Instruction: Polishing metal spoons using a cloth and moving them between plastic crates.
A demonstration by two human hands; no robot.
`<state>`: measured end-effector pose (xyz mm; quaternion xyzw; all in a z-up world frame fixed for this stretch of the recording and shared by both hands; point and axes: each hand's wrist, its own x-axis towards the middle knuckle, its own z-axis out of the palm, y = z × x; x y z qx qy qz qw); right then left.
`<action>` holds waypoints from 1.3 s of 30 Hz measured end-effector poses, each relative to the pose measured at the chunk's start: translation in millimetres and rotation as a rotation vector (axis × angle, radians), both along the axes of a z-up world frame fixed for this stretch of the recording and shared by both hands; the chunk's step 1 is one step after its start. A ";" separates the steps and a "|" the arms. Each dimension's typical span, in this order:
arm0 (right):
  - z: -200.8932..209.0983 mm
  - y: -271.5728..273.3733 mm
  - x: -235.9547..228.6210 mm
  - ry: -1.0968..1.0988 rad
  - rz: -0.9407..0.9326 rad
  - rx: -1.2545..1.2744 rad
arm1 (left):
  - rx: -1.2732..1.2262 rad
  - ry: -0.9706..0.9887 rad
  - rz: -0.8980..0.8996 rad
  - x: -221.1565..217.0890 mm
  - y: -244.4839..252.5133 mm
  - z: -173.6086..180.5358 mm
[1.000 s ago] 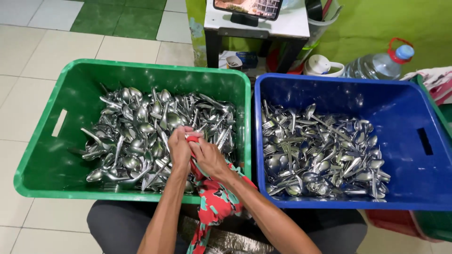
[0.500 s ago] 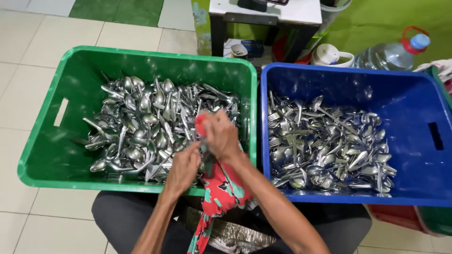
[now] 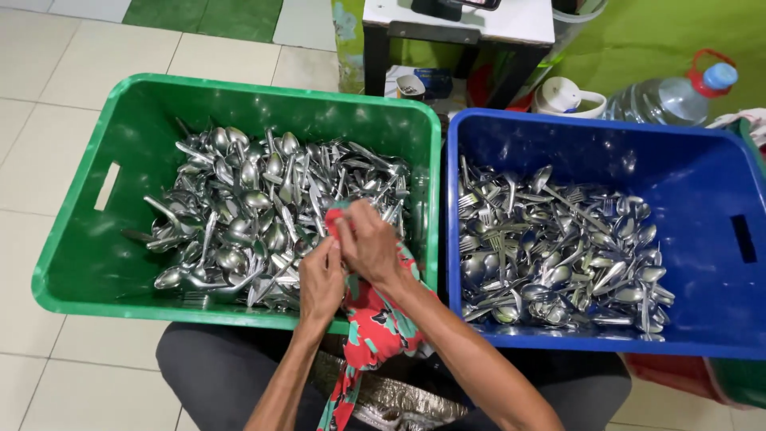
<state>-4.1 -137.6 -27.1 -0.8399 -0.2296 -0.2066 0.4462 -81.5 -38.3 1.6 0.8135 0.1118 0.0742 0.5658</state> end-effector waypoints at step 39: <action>46.8 -18.8 -29.0 0.825 0.367 0.188 | -0.379 0.059 0.083 95.5 43.5 -12.0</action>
